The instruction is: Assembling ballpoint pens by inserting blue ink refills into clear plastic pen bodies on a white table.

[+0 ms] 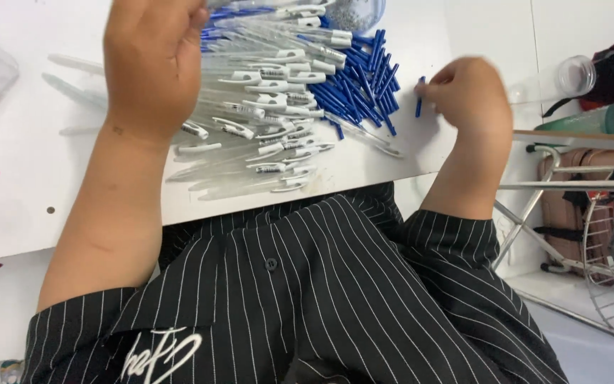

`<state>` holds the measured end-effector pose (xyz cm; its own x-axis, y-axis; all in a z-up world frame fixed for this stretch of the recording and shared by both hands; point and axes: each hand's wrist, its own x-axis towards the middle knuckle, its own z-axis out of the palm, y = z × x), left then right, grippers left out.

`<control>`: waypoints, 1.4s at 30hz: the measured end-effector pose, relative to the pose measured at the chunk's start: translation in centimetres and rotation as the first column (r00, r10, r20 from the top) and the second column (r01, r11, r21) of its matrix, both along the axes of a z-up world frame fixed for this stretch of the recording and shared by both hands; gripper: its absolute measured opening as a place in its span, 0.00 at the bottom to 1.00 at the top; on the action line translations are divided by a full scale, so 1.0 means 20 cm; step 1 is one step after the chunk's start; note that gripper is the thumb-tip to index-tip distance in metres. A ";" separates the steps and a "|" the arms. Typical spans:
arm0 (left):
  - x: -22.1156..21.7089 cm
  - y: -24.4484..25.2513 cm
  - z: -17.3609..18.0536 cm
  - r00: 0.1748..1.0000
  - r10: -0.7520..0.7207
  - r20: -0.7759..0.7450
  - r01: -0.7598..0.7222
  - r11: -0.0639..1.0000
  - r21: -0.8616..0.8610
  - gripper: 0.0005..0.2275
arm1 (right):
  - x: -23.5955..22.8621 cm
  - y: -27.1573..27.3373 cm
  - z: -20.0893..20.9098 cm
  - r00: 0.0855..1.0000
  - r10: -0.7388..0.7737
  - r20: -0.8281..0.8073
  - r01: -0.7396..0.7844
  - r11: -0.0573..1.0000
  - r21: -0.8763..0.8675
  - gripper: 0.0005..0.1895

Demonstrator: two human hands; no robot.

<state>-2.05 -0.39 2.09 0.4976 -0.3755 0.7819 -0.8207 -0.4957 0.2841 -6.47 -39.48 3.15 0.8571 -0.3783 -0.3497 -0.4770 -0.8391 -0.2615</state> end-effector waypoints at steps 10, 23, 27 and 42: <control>0.02 -0.01 -0.02 0.992 -0.076 -0.100 0.068 0.995 -0.078 0.07 | 0.03 0.14 0.08 0.897 0.208 0.391 -0.275 0.953 0.123 0.04; 0.04 -0.01 -0.06 0.985 -0.086 -0.147 0.071 0.992 -0.101 0.08 | 0.27 0.73 0.01 0.551 -0.213 0.807 -0.764 0.259 0.591 0.05; 0.04 -0.02 -0.07 0.991 -0.089 -0.104 0.077 0.991 -0.109 0.08 | 0.28 0.73 -0.04 0.563 -0.304 0.769 -0.719 0.278 0.637 0.07; 0.02 -0.01 -0.06 0.982 -0.124 -0.142 0.118 0.992 -0.055 0.11 | 0.25 0.72 -0.04 0.533 -0.164 0.830 -0.745 0.374 0.553 0.05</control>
<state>-1.61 -0.66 0.99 0.5596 -0.4048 0.7231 -0.8224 -0.3789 0.4244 -1.38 -25.16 2.40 0.8791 0.0377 0.4751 0.4754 0.0031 -0.8798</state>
